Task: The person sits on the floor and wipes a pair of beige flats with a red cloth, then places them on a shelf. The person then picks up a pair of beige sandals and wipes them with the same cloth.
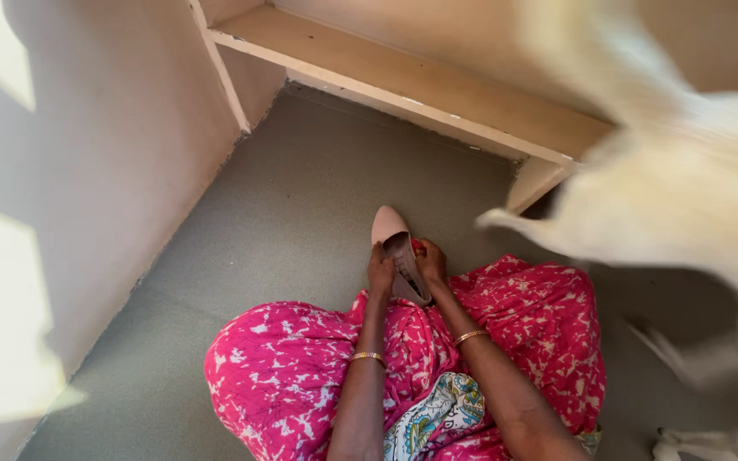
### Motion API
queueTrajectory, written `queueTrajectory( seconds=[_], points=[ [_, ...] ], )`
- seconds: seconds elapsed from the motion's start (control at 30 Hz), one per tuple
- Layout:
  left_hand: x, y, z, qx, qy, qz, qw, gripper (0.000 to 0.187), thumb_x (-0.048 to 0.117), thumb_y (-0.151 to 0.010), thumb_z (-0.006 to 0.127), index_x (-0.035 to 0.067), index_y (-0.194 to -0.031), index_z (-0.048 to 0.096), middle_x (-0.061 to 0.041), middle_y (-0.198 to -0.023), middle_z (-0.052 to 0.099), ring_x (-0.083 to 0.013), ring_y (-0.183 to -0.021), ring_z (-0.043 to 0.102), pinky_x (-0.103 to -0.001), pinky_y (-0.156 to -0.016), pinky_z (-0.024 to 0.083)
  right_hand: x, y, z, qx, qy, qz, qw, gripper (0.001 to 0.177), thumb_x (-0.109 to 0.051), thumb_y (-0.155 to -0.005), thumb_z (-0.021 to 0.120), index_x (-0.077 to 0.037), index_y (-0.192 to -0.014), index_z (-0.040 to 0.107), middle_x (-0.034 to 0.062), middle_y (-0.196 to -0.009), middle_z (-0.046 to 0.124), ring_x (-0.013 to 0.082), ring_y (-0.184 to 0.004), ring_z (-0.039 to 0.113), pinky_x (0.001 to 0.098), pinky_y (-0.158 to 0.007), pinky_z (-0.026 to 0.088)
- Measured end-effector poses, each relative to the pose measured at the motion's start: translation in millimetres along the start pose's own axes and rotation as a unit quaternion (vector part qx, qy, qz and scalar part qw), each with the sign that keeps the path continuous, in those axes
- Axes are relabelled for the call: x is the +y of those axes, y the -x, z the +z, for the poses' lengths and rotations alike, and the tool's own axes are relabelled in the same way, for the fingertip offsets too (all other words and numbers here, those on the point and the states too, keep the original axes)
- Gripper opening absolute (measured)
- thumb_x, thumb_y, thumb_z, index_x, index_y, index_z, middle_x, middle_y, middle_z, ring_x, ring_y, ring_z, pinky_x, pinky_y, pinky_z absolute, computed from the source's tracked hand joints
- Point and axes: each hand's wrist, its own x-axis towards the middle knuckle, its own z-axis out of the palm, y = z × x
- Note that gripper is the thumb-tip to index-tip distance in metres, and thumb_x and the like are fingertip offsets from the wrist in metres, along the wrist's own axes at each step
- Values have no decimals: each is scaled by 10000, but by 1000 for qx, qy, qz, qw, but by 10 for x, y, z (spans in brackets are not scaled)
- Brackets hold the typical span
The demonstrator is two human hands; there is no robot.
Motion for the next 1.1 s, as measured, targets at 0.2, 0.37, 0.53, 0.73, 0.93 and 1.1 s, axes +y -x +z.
queueTrajectory(
  seconds=[0.2,0.37,0.53,0.73,0.93,1.1],
  points=[
    [344,654,207,-57,-418,-60,905,405,174,-940,624,-93,-1233,543,-306,-1162,639,-441,-977,678,-531,-861,553,249,-322,-125,47,-41,-15,998,319,-128,-944,658,-82,-1256,708,144,-1155,759,239,-1030,715,347,-927,531],
    [276,1282,133,-308,-482,5,820,369,324,-1031,592,5,-1063,773,-254,-1022,736,-390,-898,699,-514,-852,555,509,-170,-268,74,-94,64,991,332,-138,-926,639,-105,-1245,725,126,-1143,778,253,-1020,717,356,-915,542],
    [172,931,64,-408,-405,-196,795,462,484,-1013,492,167,-1335,589,-233,-1161,734,-362,-939,722,-477,-854,589,577,18,-456,43,5,-51,998,300,-133,-935,661,-100,-1225,735,138,-1140,765,253,-1027,713,357,-911,533],
    [-27,1027,92,-367,-570,-54,733,589,583,-995,488,97,-1236,717,-196,-1217,723,-315,-1039,701,-508,-927,526,460,62,-737,27,-20,-42,999,310,-122,-904,666,-123,-1202,753,117,-1058,783,217,-958,733,333,-877,550],
    [-114,1291,138,-463,-433,-191,749,550,520,-1007,502,68,-1231,721,-209,-1220,725,-322,-1073,698,-489,-954,531,379,258,-838,8,-133,-48,990,310,-94,-906,645,-59,-1196,750,111,-1050,800,191,-948,717,309,-866,551],
    [-175,1565,-3,-454,-403,-206,768,518,468,-1017,514,44,-1226,725,-220,-1222,727,-329,-1100,696,-473,-977,535,323,371,-621,2,-147,-40,988,328,-108,-901,676,-51,-1221,720,85,-1134,774,165,-1016,709,295,-923,532]
  ],
)
